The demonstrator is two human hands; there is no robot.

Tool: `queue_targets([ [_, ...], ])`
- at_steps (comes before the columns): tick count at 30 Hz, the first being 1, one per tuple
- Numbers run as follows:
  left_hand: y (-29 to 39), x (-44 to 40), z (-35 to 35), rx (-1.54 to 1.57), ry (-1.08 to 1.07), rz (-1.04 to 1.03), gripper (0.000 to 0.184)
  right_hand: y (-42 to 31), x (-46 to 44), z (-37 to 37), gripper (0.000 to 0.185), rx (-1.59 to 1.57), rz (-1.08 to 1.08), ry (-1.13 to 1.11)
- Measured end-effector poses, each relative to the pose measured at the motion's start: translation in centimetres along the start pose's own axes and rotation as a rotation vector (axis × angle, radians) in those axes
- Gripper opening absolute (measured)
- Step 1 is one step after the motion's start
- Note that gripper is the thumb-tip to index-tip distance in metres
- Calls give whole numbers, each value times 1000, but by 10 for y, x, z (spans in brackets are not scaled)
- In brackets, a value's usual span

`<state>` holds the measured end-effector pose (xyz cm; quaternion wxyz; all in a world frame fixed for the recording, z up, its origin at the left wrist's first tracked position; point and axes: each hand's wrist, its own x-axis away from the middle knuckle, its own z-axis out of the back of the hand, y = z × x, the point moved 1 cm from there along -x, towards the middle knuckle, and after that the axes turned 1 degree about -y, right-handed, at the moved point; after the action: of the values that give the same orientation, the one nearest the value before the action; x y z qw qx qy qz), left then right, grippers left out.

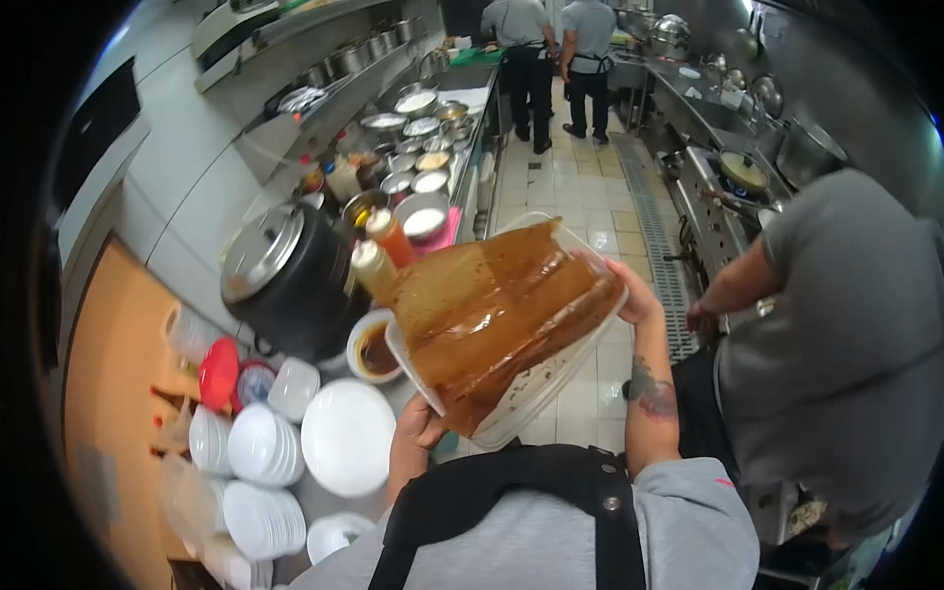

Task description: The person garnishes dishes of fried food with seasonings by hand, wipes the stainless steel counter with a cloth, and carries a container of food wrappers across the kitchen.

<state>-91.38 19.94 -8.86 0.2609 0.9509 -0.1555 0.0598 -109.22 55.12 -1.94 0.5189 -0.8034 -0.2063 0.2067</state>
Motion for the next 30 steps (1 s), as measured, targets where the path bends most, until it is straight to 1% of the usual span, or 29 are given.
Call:
queue_targets([
  [2,24,-70,-24,-78,-8,-19,43,-21,-20,33,76,19,49,78],
  [3,32,-105,-36,-49,27,-11,40,-27,-26,52,77,46,68,111],
  [5,45,-182,-35,-81,31,-54,37,-40,-41,77,85,27,55,203],
  [8,60,-299,-36,-129,22,-106,31,-44,-74,134,87,63,43,259],
  [9,63,-335,-39,-158,12,-126,31,-37,-87,160,87,-1,68,247],
  [12,67,-435,-26,-247,22,-137,31,-21,-130,230,86,-35,-36,353],
  [14,78,-492,-29,-266,51,-127,35,-24,-171,257,84,-128,-141,428],
  [15,85,-520,-34,-322,178,-142,31,-22,-192,274,84,-147,-171,444],
  [16,92,-554,-25,-297,205,-94,30,-21,-214,295,83,-167,-205,464],
  [18,116,-600,-24,-356,201,-77,34,-4,-257,352,84,-14,-243,490],
  [20,130,-698,77,-357,269,-202,39,-1,-313,389,85,-121,-265,463],
  [22,161,-760,81,-450,123,-300,44,-22,-369,401,85,-152,-230,466],
  [23,169,-779,65,-465,160,-368,46,-4,-398,433,84,-188,-225,447],
  [24,184,-787,33,-480,198,-444,50,15,-426,466,83,-219,-219,420],
  [26,194,-809,-51,-469,175,-493,58,-17,-471,490,81,-261,-226,346],
  [27,198,-822,-84,-394,-1,-467,64,-30,-495,508,81,-285,-224,309],
  [30,209,-920,-120,-440,-92,-255,69,-45,-547,588,80,-268,-178,354],
])
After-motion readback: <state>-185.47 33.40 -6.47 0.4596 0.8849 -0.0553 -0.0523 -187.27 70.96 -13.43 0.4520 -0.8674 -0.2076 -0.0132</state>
